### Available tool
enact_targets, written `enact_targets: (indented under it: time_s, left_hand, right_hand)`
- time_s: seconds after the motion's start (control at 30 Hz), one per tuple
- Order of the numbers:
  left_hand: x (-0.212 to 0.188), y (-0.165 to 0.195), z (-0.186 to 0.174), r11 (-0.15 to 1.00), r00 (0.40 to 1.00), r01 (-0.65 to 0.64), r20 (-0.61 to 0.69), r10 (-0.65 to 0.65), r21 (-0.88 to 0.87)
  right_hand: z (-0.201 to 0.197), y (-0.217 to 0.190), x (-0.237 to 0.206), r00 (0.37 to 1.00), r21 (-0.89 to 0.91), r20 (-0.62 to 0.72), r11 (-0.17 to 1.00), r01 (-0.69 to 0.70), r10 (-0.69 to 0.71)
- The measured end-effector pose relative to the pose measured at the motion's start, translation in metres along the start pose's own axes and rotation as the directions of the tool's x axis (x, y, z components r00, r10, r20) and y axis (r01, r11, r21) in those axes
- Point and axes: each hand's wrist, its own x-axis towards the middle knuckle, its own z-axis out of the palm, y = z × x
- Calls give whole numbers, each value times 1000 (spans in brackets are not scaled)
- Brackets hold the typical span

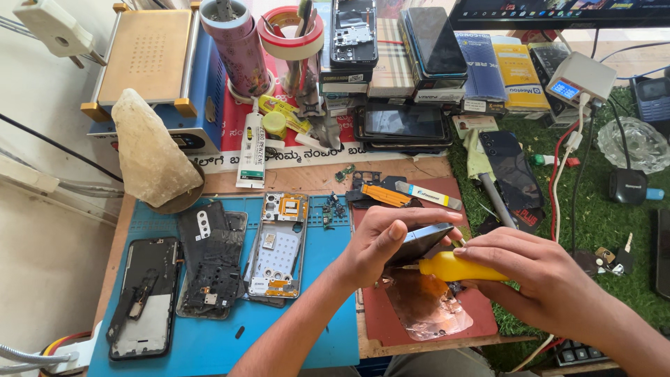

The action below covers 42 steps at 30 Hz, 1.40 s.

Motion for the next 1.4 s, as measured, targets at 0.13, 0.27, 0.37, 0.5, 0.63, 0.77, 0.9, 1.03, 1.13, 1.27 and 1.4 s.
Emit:
enact_targets:
  time_s: [0.13, 0.27, 0.37, 0.5, 0.63, 0.77, 0.9, 1.03, 1.13, 1.27, 1.4]
  left_hand:
    - [0, 2, -2, 1000, 1000, 4, 5, -4, -6]
    - [3, 5, -5, 1000, 1000, 16, -3, -16, 22]
    - [5, 8, -7, 999, 1000, 26, -12, -26, 26]
    - [5, 11, -7, 999, 999, 35, -23, -35, 10]
    - [2, 13, -3, 997, 998, 44, -46, -41, 66]
    - [1, 14, 0, 992, 997, 49, -71, -41, 116]
    - [1, 15, 1, 996, 996, 53, -79, -48, 68]
    - [2, 13, -1, 996, 992, 69, -111, -63, 51]
    - [-1, 9, -1, 996, 991, 73, -114, -67, 52]
    - [-3, 5, -1, 997, 991, 74, -112, -71, 23]
    - [-2, 3, -4, 997, 988, 59, -145, -53, 39]
  right_hand:
    - [6, 5, -1, 1000, 39, -9, 999, 21, -21]
    - [-1, 20, -10, 996, 95, 20, 991, -91, 89]
    - [-11, 40, -22, 996, 168, -28, 982, -84, 90]
    - [-13, 71, -30, 922, 544, -45, 783, -301, 386]
    - [6, 102, -6, 821, 773, -127, 574, -270, 557]
    - [31, 132, 44, 839, 707, -218, 673, -217, 499]
    - [52, 157, 80, 826, 538, -354, 818, -203, 438]
    - [64, 164, 84, 794, 512, -351, 812, -280, 496]
    - [65, 158, 83, 792, 468, -375, 836, -287, 482]
    - [55, 122, 74, 730, 255, -518, 896, -365, 445]
    - [41, 38, 35, 697, 315, -655, 944, -98, 291]
